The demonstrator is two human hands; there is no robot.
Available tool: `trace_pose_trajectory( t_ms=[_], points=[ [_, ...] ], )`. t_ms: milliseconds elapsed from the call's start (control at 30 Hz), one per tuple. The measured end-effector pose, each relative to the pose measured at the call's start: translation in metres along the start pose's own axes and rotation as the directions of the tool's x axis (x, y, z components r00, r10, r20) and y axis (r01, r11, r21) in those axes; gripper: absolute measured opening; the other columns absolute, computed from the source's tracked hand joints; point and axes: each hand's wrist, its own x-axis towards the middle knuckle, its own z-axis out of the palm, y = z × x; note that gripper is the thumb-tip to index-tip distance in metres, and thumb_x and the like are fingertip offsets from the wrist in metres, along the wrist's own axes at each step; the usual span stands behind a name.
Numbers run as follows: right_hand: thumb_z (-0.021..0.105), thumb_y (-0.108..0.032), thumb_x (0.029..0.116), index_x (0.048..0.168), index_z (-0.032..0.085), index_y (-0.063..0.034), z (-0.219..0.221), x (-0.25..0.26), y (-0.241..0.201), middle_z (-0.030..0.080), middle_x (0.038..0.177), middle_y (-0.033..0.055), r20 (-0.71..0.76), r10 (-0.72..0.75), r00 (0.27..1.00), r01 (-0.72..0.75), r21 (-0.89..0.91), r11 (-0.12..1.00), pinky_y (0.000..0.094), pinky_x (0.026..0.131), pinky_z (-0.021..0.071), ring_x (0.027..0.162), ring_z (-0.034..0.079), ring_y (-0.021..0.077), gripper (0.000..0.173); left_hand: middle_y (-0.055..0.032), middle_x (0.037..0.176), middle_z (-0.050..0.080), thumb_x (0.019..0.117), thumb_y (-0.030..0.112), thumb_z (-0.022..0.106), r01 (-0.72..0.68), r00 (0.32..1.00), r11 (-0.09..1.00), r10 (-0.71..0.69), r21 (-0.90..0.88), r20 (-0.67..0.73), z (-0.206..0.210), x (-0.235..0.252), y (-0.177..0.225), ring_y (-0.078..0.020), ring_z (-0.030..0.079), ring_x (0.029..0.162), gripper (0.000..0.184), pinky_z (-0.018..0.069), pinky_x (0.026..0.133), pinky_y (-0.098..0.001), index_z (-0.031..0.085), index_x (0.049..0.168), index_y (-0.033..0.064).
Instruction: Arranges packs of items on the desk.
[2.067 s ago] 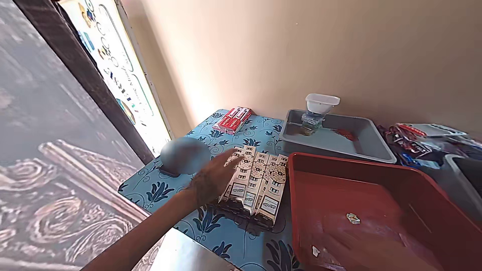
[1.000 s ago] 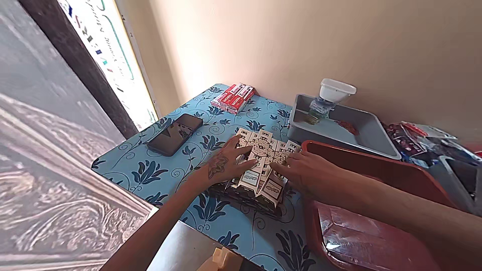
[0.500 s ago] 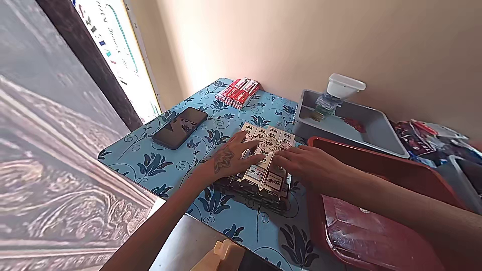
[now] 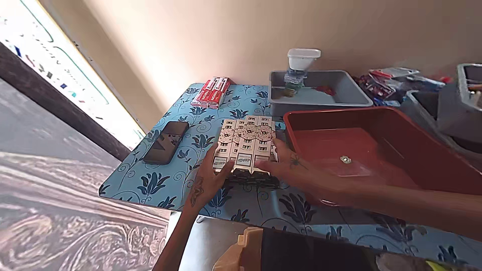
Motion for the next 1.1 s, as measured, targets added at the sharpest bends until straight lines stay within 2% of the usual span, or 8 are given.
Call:
trace_pose_trajectory(
  t_ms=[100,233,367,533,700,867,933,1100],
  points=[
    [0.064,-0.035,0.1017,0.162,0.007,0.0024,0.017,0.0,0.014,0.024,0.164,0.0287,-0.103,0.04,0.994,-0.04,-0.002,0.999,0.0498,0.117,0.0348,0.148,0.036,0.0388,0.091,-0.0221,0.146,0.054,0.0941,0.043,0.068,0.006,1.0,1.0,-0.006,0.026,0.009,-0.002,-0.002,0.0,-0.0314,0.057,0.13,0.081,0.0461,0.105,-0.052,0.033,0.158,0.0079],
    [0.071,-0.045,0.0957,0.16,0.005,0.0053,0.045,0.011,0.044,0.031,0.159,0.0314,-0.201,0.038,0.979,-0.014,0.121,0.993,0.053,0.115,0.0382,0.144,0.042,0.0399,0.104,-0.0182,0.146,0.053,0.0779,0.045,0.082,-0.033,0.991,0.999,0.031,0.018,0.129,-0.009,-0.002,-0.007,-0.0273,0.057,0.129,0.105,0.0487,0.103,-0.05,0.025,0.162,0.0167],
    [0.081,-0.043,0.0872,0.16,0.001,0.007,0.063,0.011,0.05,0.027,0.161,0.0316,-0.307,-0.051,0.95,0.094,0.126,0.988,0.0499,0.118,0.0346,0.147,0.037,0.0388,0.119,-0.0187,0.155,0.045,0.0663,0.041,0.093,-0.115,0.981,0.993,0.108,0.034,0.159,-0.011,-0.002,-0.009,-0.0288,0.051,0.136,0.121,0.0447,0.108,-0.051,0.025,0.162,0.0139],
    [0.091,-0.04,0.076,0.163,0.006,0.0,0.067,0.013,0.055,0.02,0.164,0.0309,-0.328,-0.127,0.936,0.143,0.024,0.989,0.0523,0.115,0.0375,0.146,0.036,0.0418,0.128,-0.0233,0.162,0.034,0.0729,0.032,0.092,-0.181,0.979,0.974,0.165,0.138,0.122,-0.005,-0.002,-0.006,-0.0395,0.036,0.149,0.109,0.036,0.115,-0.0579,0.032,0.161,0.0114],
    [0.092,-0.034,0.0758,0.165,0.004,-0.0069,0.073,0.029,0.056,0.022,0.16,0.0367,-0.339,-0.223,0.914,0.217,-0.056,0.975,0.0588,0.108,0.0427,0.141,0.038,0.0511,0.128,-0.0266,0.16,0.035,0.0753,0.024,0.091,-0.197,0.977,0.964,0.178,0.179,0.117,-0.012,0.008,-0.011,-0.0425,0.041,0.143,0.097,0.0376,0.111,-0.0613,0.041,0.157,0.0115],
    [0.087,-0.021,0.0821,0.165,0.021,-0.0196,0.073,0.049,0.042,0.018,0.16,0.0396,-0.317,-0.197,0.928,0.156,-0.148,0.976,0.0587,0.103,0.0468,0.139,0.039,0.0548,0.106,-0.0227,0.157,0.041,0.0784,0.02,0.09,-0.265,0.959,0.94,0.234,0.212,0.16,-0.023,0.028,-0.019,-0.0417,0.047,0.139,0.082,0.0406,0.109,-0.062,0.051,0.15,0.0112],
    [0.085,-0.014,0.0827,0.165,0.024,-0.0176,0.07,0.059,0.038,0.02,0.158,0.0406,-0.325,-0.193,0.926,0.145,-0.164,0.976,0.0561,0.106,0.0456,0.139,0.04,0.0543,0.102,-0.0212,0.157,0.043,0.0785,0.018,0.089,-0.295,0.948,0.935,0.261,0.195,0.184,-0.026,0.038,-0.017,-0.0405,0.049,0.138,0.078,0.0412,0.109,-0.0606,0.054,0.148,0.0098],
    [0.085,-0.02,0.0835,0.165,0.022,-0.0162,0.064,0.094,0.03,0.026,0.156,0.0388,-0.364,-0.162,0.917,0.093,-0.199,0.976,0.0567,0.101,0.0478,0.134,0.045,0.0527,0.103,-0.0259,0.151,0.048,0.0814,0.021,0.087,-0.303,0.938,0.922,0.244,0.242,0.246,-0.025,0.092,-0.023,-0.0379,0.048,0.139,0.078,0.0365,0.115,-0.0553,0.051,0.149,0.0031]
  ],
)
